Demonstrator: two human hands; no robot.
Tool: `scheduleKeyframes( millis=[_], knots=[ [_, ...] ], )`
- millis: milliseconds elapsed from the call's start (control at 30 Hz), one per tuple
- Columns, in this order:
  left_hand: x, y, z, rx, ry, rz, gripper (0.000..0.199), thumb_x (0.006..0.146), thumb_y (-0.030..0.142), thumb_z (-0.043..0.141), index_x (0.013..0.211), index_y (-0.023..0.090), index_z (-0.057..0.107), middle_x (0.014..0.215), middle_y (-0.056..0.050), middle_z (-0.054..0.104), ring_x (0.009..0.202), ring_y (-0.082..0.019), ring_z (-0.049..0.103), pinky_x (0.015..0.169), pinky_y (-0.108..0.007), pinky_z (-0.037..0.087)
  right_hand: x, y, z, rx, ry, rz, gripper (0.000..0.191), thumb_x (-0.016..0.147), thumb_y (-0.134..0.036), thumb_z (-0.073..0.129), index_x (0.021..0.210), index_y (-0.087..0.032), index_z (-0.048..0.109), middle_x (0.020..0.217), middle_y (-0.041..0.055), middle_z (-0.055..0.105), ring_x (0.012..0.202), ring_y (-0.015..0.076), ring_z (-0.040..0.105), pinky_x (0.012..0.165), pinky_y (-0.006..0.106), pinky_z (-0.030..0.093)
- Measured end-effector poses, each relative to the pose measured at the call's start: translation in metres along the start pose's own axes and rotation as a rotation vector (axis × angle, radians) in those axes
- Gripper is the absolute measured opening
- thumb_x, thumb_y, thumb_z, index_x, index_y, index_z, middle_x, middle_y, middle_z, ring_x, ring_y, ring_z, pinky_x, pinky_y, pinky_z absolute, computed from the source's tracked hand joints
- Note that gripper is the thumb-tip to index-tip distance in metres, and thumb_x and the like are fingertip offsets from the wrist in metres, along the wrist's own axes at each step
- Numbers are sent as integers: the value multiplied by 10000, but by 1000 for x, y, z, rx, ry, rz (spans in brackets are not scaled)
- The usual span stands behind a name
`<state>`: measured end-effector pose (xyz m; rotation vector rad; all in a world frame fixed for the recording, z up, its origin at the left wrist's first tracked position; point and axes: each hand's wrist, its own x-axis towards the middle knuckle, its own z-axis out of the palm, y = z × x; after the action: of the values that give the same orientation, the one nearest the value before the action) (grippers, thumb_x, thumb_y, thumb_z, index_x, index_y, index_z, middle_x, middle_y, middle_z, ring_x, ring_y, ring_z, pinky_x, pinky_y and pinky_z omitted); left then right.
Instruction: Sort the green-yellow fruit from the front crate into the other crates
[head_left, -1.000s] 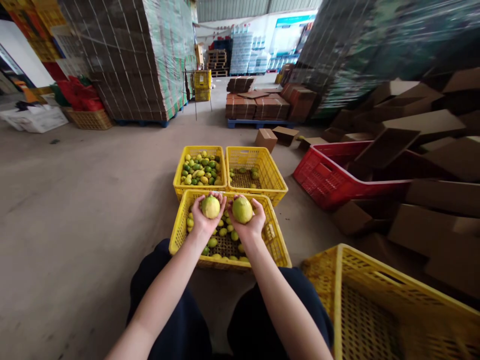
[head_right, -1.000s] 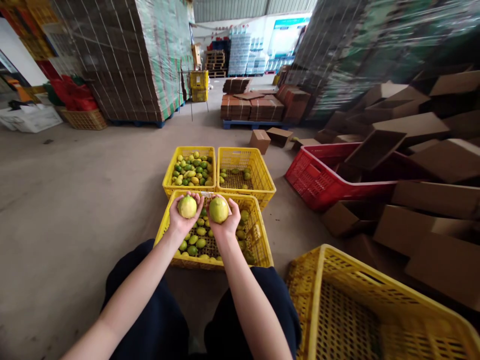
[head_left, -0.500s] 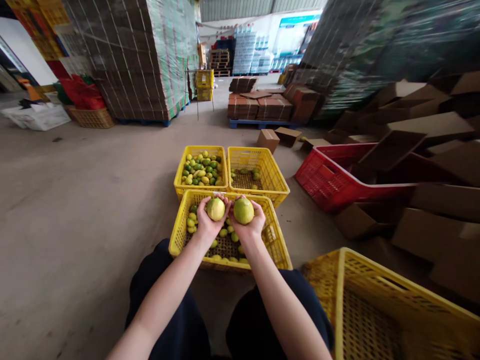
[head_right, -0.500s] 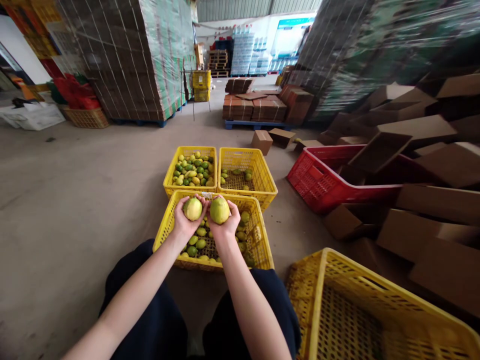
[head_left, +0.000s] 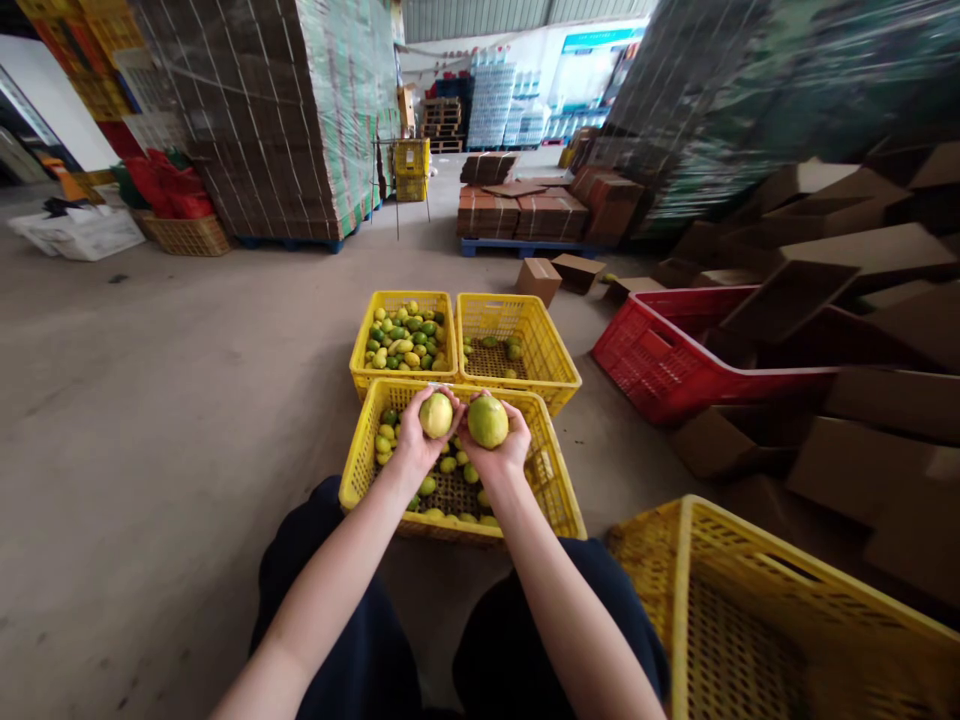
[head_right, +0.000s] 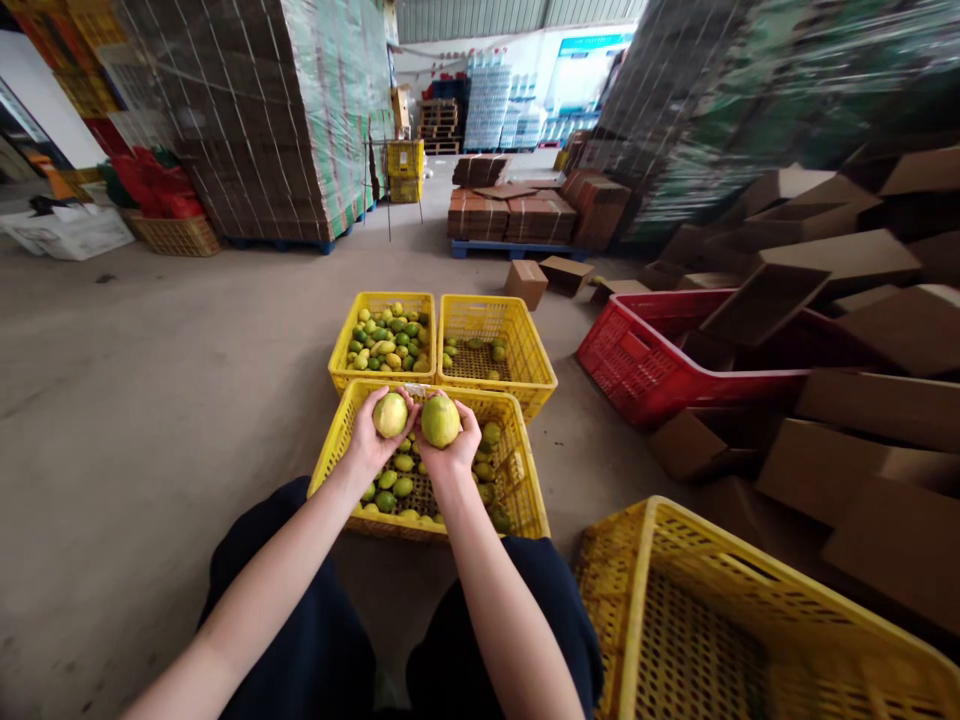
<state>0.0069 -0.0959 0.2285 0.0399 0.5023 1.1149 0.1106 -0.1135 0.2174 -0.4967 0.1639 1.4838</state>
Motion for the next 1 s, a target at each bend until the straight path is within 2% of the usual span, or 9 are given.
scheduleKeyframes(
  millis=[133,333,667,1000],
  knots=[
    [1,0,0,20,8,-6,87,828,169,548,779,132,608,707,-13,629,644,-104,630,697,-234,567,2,1,-1,-16,-25,1,139,680,-226,527,783,-193,615,668,13,696,595,150,649,571,267,560],
    [2,-1,-2,53,-15,6,83,807,154,558,747,127,610,677,-8,629,617,-99,629,653,-212,560,0,1,2,18,31,2,165,695,-214,504,806,-191,625,659,15,697,601,150,654,563,259,559],
    [0,-2,4,72,85,23,55,766,122,602,711,125,599,644,4,611,570,-86,603,666,-211,542,6,2,-4,-3,15,17,105,671,-219,531,749,-194,597,667,11,697,608,143,665,592,254,572],
    [3,-1,1,60,79,35,103,804,122,538,719,126,596,629,3,616,559,-92,608,674,-235,567,7,3,-4,7,36,28,121,695,-216,522,777,-194,609,669,15,697,610,149,661,584,257,565]
  ],
)
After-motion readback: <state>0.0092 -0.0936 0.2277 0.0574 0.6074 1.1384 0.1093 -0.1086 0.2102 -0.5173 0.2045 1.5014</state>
